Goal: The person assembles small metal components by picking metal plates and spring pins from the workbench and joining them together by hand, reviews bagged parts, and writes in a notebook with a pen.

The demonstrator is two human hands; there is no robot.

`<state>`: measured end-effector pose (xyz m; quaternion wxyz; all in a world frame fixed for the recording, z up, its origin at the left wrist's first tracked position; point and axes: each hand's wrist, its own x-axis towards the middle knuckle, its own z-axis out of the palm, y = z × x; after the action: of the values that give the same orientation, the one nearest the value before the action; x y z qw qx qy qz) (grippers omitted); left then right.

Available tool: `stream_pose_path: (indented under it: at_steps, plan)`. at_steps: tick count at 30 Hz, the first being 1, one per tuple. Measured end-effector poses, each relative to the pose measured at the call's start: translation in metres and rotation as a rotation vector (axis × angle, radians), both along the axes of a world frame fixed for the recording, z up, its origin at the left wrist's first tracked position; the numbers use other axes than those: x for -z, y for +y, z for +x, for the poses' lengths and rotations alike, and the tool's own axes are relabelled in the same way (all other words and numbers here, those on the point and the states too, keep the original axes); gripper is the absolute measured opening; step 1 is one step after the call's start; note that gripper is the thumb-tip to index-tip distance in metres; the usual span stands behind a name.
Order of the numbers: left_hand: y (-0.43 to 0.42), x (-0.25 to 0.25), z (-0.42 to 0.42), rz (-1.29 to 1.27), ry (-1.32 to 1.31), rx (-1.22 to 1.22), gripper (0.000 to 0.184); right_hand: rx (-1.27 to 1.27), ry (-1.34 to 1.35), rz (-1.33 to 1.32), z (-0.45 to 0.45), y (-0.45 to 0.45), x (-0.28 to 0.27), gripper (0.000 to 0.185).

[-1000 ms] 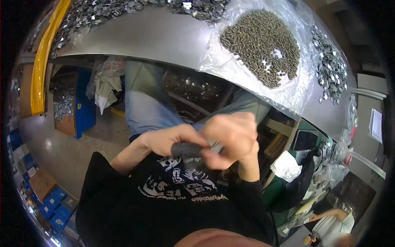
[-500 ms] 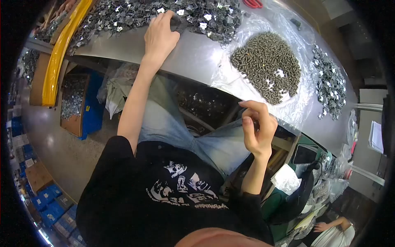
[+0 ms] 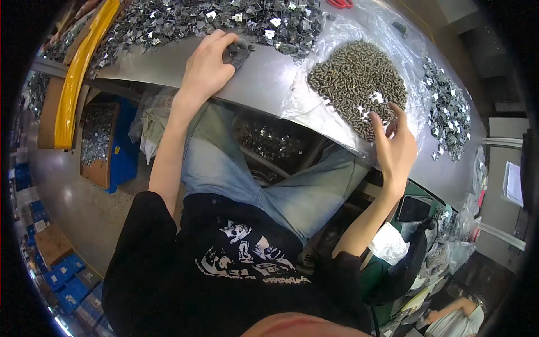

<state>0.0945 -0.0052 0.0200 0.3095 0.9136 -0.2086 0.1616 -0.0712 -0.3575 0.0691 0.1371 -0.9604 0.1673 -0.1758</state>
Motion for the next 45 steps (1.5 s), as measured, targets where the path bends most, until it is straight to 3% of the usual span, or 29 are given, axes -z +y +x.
stream_pose_path:
  at_steps: [3, 6, 9, 12, 13, 16, 19, 20, 25, 28, 29, 30, 31, 33, 35, 36, 37, 38, 43, 45]
  plan:
    - [-0.008, -0.003, -0.005, 0.014, -0.002, -0.056, 0.045, 0.000, 0.082, -0.053, 0.013, -0.004, 0.008, 0.030]
    - [-0.013, 0.005, 0.001, 0.002, -0.091, -0.025, 0.043, -0.117, -0.074, -0.048, 0.018, -0.007, 0.021, 0.024]
    - [-0.014, 0.006, 0.004, 0.000, -0.214, -0.002, 0.043, -0.125, -0.065, -0.039, 0.020, -0.002, 0.018, 0.019]
    - [-0.017, -0.002, -0.004, -0.248, -0.262, 0.090, 0.037, -0.132, -0.093, -0.022, 0.022, -0.001, 0.018, 0.017]
    - [-0.028, -0.021, -0.027, -0.422, 0.066, 0.051, 0.030, -0.163, -0.134, -0.040, 0.023, -0.001, 0.017, 0.014]
    - [-0.038, -0.027, -0.058, -0.798, 0.263, 0.308, 0.033, -0.228, -0.151, 0.143, 0.016, 0.007, 0.006, 0.012]
    - [-0.051, -0.030, -0.105, -1.039, 0.513, 0.459, 0.023, -0.427, -0.240, 0.474, -0.004, 0.039, -0.001, 0.014]
    - [-0.053, -0.031, -0.115, -0.888, 0.459, 0.546, 0.016, -0.529, -0.219, 0.408, -0.012, 0.049, -0.010, 0.016]
    - [-0.059, -0.019, -0.138, -1.044, 0.769, 0.722, 0.020, -0.782, -0.314, 0.461, -0.018, 0.077, -0.013, 0.022]
    - [-0.061, -0.016, -0.146, -1.020, 0.752, 0.690, 0.023, -0.804, -0.362, 0.509, -0.022, 0.082, -0.008, 0.022]
    - [-0.059, -0.018, -0.153, -0.833, 0.659, 0.535, 0.026, -0.824, -0.336, 0.563, -0.026, 0.081, -0.009, 0.023]
    - [-0.057, -0.019, -0.160, -0.657, 0.560, 0.439, 0.029, -0.788, -0.305, 0.679, -0.033, 0.083, -0.011, 0.020]
    - [-0.057, -0.008, -0.168, -0.759, 0.730, 0.372, 0.037, -0.782, -0.263, 0.710, -0.042, 0.080, -0.010, 0.019]
    - [-0.059, -0.002, -0.179, -0.724, 0.606, 0.505, 0.040, -0.755, -0.303, 0.742, -0.069, 0.075, -0.013, 0.020]
    - [-0.075, 0.008, -0.184, -0.778, 0.668, 0.572, 0.020, -0.654, -0.421, 0.687, -0.095, 0.079, -0.009, 0.020]
    - [-0.086, 0.008, -0.187, -0.996, 0.924, 0.499, 0.016, -0.596, -0.422, 0.688, -0.110, 0.080, -0.006, 0.018]
    - [-0.092, 0.004, -0.189, -0.744, 0.766, 0.676, 0.016, -0.528, -0.466, 0.671, -0.124, 0.081, -0.003, 0.018]
    - [-0.101, -0.002, -0.194, -0.656, 0.743, 0.750, 0.018, -0.472, -0.451, 0.676, -0.142, 0.079, -0.006, 0.017]
    - [-0.132, -0.012, -0.222, -0.632, 1.020, 0.963, 0.025, -0.154, -0.551, 0.531, -0.209, 0.088, -0.005, 0.017]
    - [-0.144, -0.017, -0.229, -0.521, 0.987, 1.082, 0.030, -0.030, -0.572, 0.438, -0.230, 0.093, -0.001, 0.015]
